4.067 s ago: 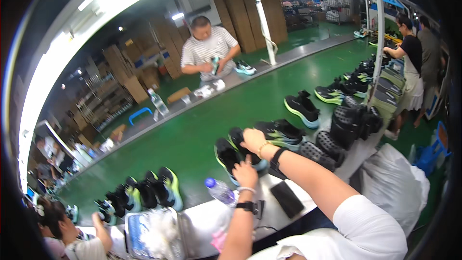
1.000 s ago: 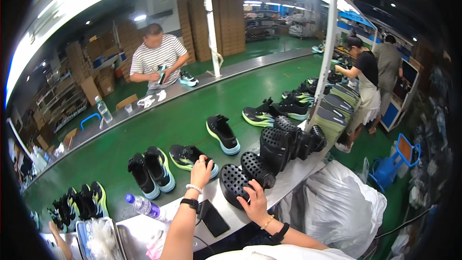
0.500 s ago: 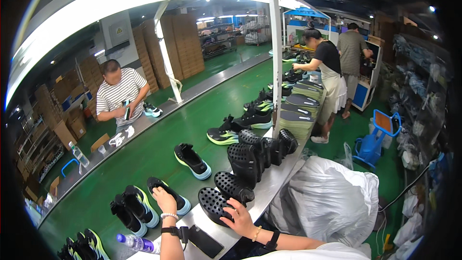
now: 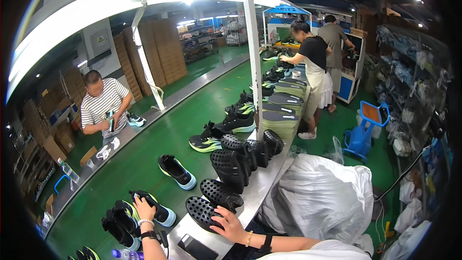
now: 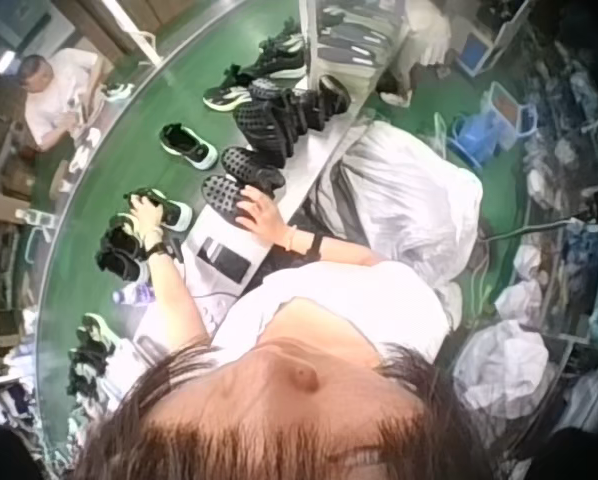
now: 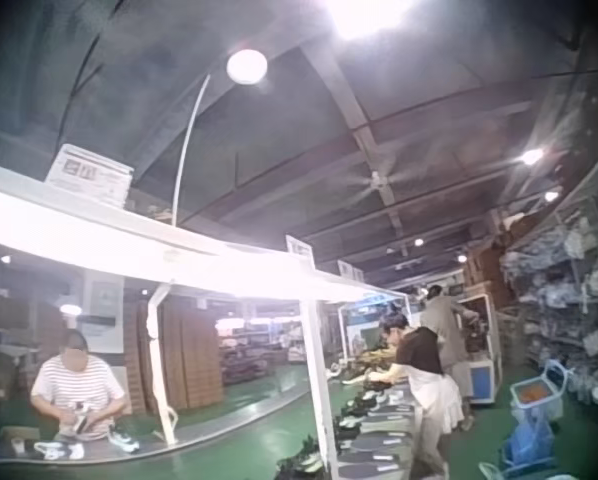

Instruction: Inspect and organize shoes and shoe molds on a factory production line.

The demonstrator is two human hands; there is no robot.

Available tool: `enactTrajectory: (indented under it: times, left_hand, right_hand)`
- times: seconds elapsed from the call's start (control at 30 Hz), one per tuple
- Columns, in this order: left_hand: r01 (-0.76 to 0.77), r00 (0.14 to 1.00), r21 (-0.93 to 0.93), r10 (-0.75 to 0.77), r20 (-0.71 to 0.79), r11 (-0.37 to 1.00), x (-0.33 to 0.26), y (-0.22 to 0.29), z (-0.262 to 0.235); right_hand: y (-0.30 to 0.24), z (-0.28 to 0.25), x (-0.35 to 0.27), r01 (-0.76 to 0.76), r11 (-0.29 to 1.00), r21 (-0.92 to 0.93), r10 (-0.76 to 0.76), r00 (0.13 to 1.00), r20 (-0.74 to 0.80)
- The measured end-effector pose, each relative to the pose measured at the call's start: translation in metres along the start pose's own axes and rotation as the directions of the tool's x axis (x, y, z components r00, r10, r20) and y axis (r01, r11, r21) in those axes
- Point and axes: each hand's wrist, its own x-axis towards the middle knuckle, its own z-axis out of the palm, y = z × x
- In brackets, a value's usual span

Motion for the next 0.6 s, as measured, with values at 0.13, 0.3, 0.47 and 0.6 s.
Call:
enactTrajectory:
  times: [0.13,0.3,0.47,0.6]
  left_hand:
    - [-0.135,0.974,-0.086,0.116,-0.197,0.987,-0.007,0.017,-0.020]
    - [0.092,0.993,0.094,-0.099,0.066,0.991,0.009,-0.010,0.034]
    - [-0.134,0.925,0.379,-0.021,0.379,0.916,0.076,-0.077,0.132]
    - [-0.078,0.907,0.382,-0.094,0.411,0.921,0.087,-0.074,0.163]
  right_hand:
    - [-0.001,0.000,0.002,-0.005,1.000,0.025,0.005,0.999,-0.033]
    - [-0.001,-0.001,0.004,0.005,1.000,0.011,-0.005,1.000,0.009]
    - [-0.001,-0.002,0.004,0.038,0.999,-0.015,-0.039,0.999,-0.014]
    - [-0.006,-0.004,0.000,0.002,1.000,0.021,-0.002,1.000,0.009]
